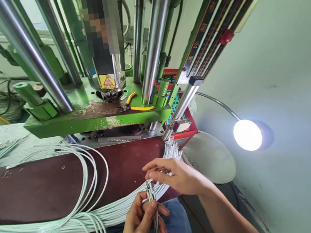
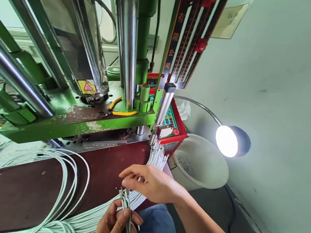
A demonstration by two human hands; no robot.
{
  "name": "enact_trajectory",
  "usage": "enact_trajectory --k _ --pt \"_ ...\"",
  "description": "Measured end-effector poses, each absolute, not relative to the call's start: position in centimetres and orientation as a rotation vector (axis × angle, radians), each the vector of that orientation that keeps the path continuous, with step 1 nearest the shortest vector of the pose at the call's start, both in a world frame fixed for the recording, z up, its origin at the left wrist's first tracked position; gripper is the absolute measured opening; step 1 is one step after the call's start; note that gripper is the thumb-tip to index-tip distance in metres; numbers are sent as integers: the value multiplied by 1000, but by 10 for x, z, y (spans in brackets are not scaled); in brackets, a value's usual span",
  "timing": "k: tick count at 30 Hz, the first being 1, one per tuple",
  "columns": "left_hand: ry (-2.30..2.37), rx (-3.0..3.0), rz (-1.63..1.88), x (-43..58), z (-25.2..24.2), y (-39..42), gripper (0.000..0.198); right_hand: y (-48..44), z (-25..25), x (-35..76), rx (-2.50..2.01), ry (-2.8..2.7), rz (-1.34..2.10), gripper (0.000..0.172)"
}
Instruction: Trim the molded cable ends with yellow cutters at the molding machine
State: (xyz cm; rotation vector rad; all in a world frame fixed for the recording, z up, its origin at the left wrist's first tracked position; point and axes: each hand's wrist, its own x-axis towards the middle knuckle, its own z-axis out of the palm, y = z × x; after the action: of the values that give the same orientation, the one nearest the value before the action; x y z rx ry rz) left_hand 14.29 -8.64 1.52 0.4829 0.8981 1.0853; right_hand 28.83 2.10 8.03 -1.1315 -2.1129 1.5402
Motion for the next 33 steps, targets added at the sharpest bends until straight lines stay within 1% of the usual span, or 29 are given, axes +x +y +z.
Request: enact_trajectory --k 2,5,7,11,14,17,20,22,23,26,27,29,33 --pt "925 495 1067 147 16 -87 37 15 77 282 -1128 -2048 1564 26" --pt "897 435 1068 149 18 -87 42 10 69 277 -1174 -2018 1521 23" --pt "871 373 1084 148 20 -87 45 9 65 278 -1194 -1992 1524 25" --pt "890 292 1127 149 28 -89 38 6 57 280 -1157 -1963 1603 33" --pt "867 296 1120 152 31 -88 41 3 55 278 -1100 -1996 1683 39" --pt "846 353 1134 154 26 -85 38 3 58 278 -1072 -1982 1659 46" --pt "837 385 1118 151 20 -84 35 11 66 276 -936 -2160 1645 45" --pt "852 386 1125 148 18 -84 35 24 69 267 -895 -2302 1509 43" --pt "872 388 1143 146 18 -84 35 33 68 260 -941 -2373 1337 41" --pt "950 414 1219 141 19 -86 34 67 59 225 -1177 -2577 620 32" --pt "972 426 1238 140 19 -86 34 79 53 211 -1219 -2609 508 31" --pt "1004 449 1259 138 20 -86 34 100 40 187 -1282 -2645 396 31" --pt "1030 476 1269 134 20 -84 35 124 18 158 -1378 -2667 296 27"
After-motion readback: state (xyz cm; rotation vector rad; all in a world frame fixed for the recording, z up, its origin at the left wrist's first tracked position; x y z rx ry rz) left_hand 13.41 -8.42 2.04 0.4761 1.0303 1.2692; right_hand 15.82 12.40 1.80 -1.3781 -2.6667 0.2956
